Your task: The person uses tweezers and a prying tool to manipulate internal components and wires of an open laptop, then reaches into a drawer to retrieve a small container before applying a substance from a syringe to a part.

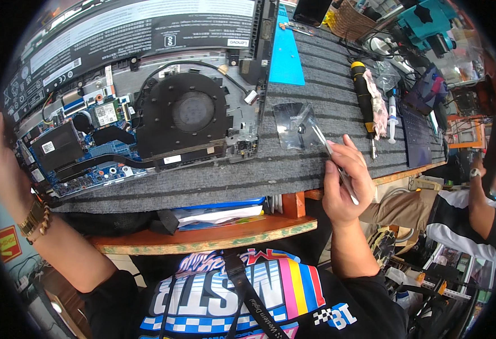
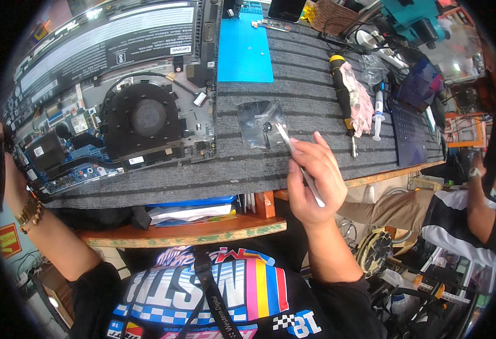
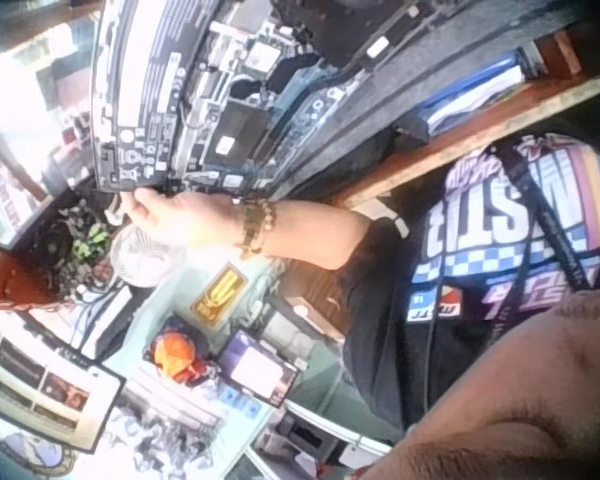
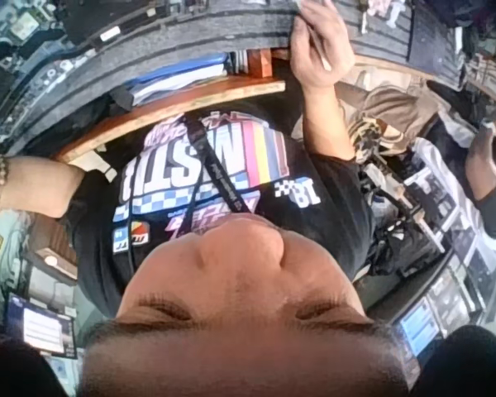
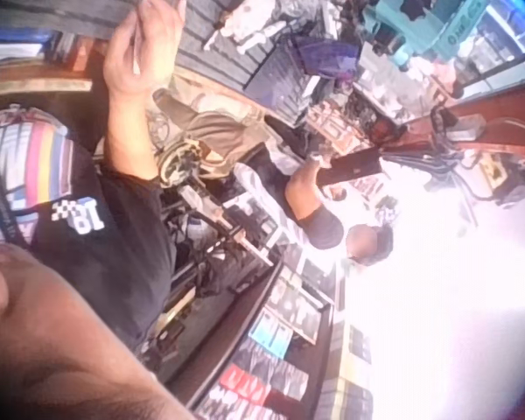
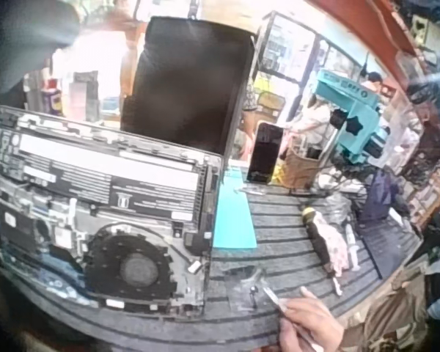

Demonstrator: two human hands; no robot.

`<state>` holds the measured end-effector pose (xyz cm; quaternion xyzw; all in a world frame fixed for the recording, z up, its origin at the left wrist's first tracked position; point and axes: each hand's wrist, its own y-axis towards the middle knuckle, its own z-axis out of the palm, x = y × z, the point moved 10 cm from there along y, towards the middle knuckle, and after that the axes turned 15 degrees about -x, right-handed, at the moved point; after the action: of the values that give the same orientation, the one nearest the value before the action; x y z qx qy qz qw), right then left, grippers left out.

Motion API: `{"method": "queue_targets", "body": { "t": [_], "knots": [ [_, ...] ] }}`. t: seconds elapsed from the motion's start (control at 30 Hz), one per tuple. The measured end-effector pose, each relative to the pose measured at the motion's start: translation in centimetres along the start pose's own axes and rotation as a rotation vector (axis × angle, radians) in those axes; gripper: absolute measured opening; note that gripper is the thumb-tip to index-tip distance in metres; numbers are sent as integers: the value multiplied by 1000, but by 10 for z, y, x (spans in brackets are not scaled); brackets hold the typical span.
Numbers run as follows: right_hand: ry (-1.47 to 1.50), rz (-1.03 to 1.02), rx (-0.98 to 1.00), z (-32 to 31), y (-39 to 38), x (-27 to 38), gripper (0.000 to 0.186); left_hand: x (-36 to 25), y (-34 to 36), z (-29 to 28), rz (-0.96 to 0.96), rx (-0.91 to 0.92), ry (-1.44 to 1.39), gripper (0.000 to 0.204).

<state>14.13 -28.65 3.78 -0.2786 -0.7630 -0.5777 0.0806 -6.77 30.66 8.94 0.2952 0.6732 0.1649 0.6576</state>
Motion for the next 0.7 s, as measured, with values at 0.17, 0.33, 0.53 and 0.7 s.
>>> {"method": "queue_targets", "body": {
  "t": [0.17,0.33,0.53,0.7],
  "knots": [
    [-72,-14,47,4,1,6,26,16,2,-9,-68,-21,-6,61],
    [-116,-61,102,6,-1,14,29,29,4,-8,-156,59,-89,64],
    [-132,-65,155,9,-6,11,30,39,12,-15,-88,93,-56,64],
    [-151,-41,110,6,-7,9,30,38,11,-15,-75,104,-44,64]
  ]
}}
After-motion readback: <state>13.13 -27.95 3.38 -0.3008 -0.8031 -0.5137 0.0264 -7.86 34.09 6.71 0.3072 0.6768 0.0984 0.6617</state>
